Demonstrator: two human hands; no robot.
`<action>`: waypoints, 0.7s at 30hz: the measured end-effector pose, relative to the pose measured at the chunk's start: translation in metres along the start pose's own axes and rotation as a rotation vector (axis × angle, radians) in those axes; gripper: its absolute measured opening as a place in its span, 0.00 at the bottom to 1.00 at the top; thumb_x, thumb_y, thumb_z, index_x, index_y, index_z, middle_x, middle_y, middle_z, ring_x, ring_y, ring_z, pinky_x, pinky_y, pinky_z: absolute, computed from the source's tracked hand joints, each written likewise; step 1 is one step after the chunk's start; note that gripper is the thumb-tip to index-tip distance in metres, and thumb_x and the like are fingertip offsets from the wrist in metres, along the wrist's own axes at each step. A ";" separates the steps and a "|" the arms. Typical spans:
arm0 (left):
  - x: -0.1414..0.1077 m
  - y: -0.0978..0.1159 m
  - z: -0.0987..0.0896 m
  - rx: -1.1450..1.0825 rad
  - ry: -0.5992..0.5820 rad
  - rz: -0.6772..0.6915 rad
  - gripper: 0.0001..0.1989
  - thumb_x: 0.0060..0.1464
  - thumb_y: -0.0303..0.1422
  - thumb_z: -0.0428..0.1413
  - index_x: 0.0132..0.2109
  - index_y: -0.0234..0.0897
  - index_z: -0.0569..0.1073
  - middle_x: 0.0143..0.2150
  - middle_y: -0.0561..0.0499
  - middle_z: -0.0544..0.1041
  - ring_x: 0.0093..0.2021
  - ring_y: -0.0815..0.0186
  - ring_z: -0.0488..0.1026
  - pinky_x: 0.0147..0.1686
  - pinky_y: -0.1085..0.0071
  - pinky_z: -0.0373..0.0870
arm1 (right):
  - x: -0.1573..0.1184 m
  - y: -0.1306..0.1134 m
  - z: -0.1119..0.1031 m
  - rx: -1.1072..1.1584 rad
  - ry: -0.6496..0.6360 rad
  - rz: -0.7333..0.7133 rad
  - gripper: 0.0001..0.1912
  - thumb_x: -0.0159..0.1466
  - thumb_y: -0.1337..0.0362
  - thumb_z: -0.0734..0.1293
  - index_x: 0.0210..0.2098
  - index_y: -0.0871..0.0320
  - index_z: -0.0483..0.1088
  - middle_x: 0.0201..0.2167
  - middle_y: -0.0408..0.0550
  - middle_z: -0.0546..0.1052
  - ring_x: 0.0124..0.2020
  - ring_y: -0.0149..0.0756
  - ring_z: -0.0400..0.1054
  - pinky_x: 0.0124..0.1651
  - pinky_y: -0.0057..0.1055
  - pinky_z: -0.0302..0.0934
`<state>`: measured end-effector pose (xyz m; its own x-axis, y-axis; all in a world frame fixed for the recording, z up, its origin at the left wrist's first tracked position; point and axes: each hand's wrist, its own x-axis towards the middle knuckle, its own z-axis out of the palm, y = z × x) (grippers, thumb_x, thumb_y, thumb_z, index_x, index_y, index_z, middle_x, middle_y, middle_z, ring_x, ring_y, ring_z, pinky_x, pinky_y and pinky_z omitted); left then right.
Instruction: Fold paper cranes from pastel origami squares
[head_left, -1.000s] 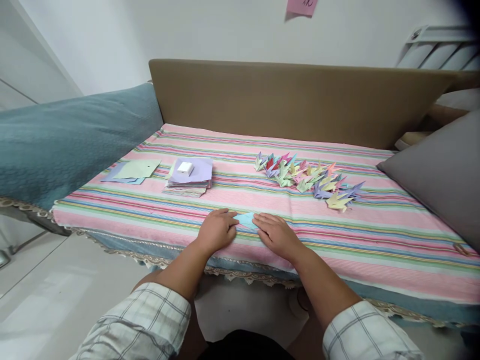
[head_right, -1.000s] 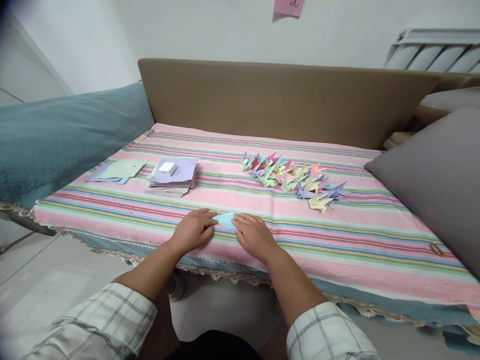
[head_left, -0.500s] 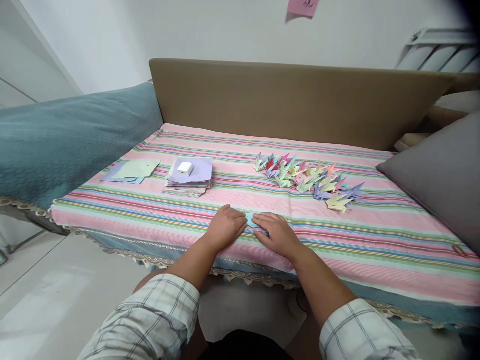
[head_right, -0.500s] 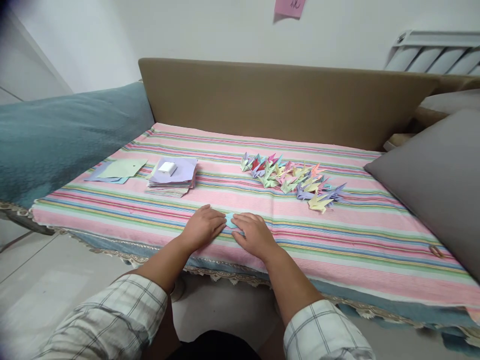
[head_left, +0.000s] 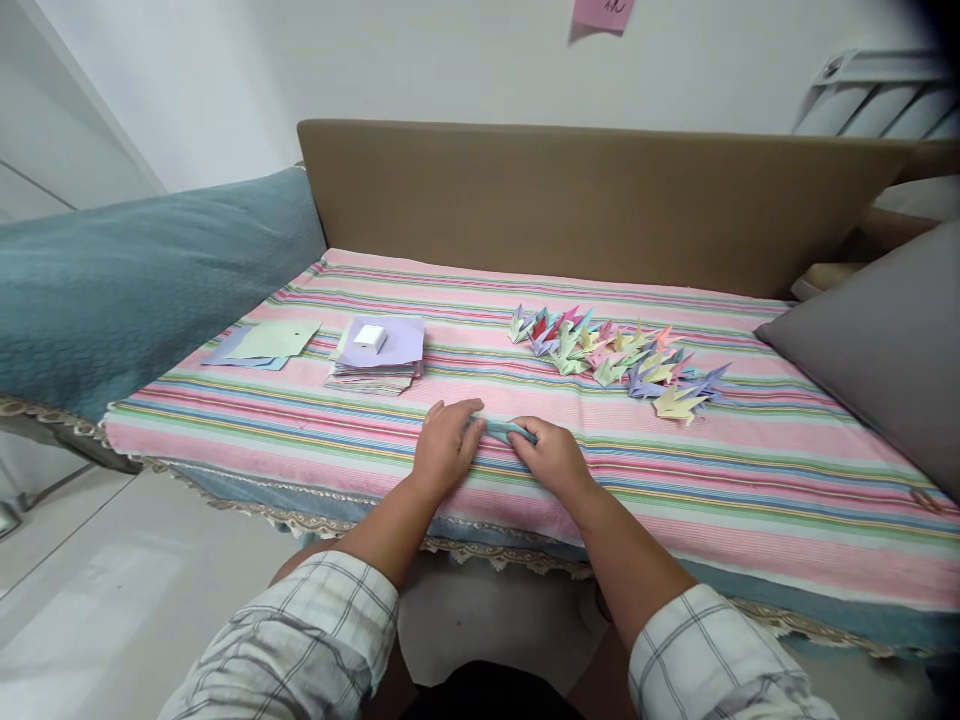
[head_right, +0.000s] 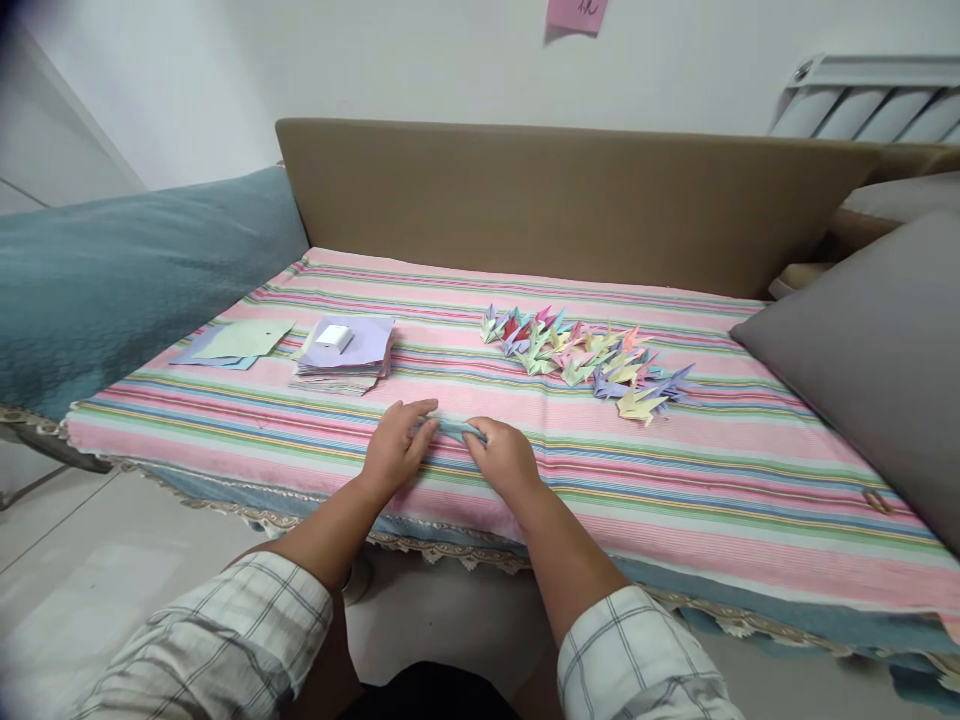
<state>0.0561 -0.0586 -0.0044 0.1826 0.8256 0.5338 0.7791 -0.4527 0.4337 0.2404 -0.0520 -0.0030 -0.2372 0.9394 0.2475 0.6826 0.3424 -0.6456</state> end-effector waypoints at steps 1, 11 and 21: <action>0.000 0.000 -0.001 -0.006 0.041 -0.022 0.14 0.60 0.35 0.46 0.51 0.39 0.67 0.52 0.46 0.74 0.52 0.63 0.70 0.58 0.57 0.57 | 0.002 0.000 -0.002 0.079 -0.021 0.069 0.11 0.60 0.61 0.62 0.39 0.54 0.73 0.33 0.43 0.78 0.34 0.36 0.70 0.36 0.28 0.59; -0.007 0.010 -0.004 0.139 -0.151 0.327 0.12 0.59 0.32 0.48 0.45 0.42 0.74 0.50 0.49 0.76 0.54 0.61 0.68 0.61 0.52 0.50 | 0.029 0.013 -0.010 0.347 -0.347 0.226 0.11 0.53 0.59 0.64 0.29 0.60 0.70 0.14 0.34 0.60 0.16 0.24 0.51 0.20 0.22 0.45; -0.023 0.003 0.007 0.279 -0.429 0.386 0.33 0.55 0.49 0.51 0.62 0.36 0.58 0.65 0.40 0.58 0.64 0.53 0.53 0.61 0.51 0.50 | 0.036 0.017 -0.010 0.252 -0.367 0.315 0.11 0.55 0.58 0.63 0.30 0.59 0.70 0.13 0.37 0.66 0.15 0.25 0.57 0.19 0.22 0.48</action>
<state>0.0585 -0.0767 -0.0199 0.6598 0.7085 0.2505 0.7257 -0.6872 0.0323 0.2504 -0.0123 0.0022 -0.3050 0.9254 -0.2250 0.5831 -0.0054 -0.8124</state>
